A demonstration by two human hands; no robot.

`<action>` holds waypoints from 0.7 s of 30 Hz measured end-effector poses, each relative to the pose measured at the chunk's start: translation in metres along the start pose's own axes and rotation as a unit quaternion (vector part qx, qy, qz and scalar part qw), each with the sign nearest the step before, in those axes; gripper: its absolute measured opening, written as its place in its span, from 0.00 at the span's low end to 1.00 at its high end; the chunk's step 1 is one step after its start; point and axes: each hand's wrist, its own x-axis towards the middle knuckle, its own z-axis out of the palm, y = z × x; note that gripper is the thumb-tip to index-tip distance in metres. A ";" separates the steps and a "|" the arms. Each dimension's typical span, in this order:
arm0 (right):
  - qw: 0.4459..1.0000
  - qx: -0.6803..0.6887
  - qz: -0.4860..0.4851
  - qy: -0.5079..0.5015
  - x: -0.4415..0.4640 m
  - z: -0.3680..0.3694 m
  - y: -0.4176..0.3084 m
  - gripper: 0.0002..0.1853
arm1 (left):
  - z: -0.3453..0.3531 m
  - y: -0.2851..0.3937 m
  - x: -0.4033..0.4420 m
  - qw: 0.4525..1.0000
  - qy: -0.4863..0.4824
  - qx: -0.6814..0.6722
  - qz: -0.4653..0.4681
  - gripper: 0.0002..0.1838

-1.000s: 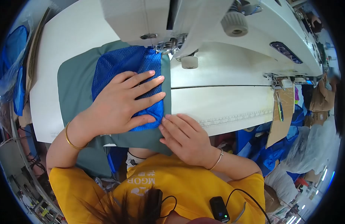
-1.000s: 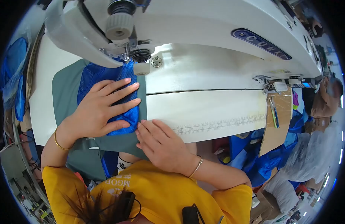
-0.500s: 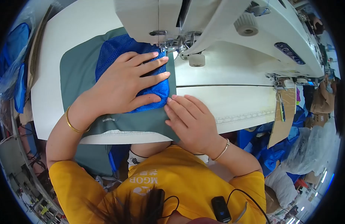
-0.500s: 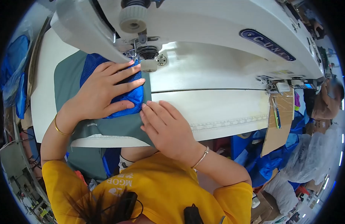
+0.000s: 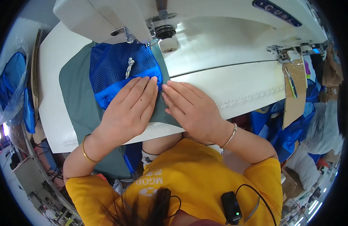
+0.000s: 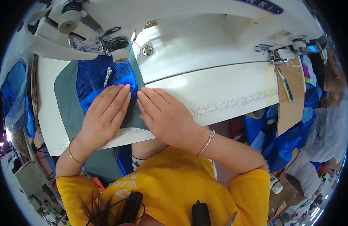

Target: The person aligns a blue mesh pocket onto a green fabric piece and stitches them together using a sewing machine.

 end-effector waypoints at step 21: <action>1.000 0.012 -0.008 0.019 -0.002 0.005 0.002 0.20 | 0.029 -0.011 0.007 0.993 0.117 -0.014 -0.009 0.04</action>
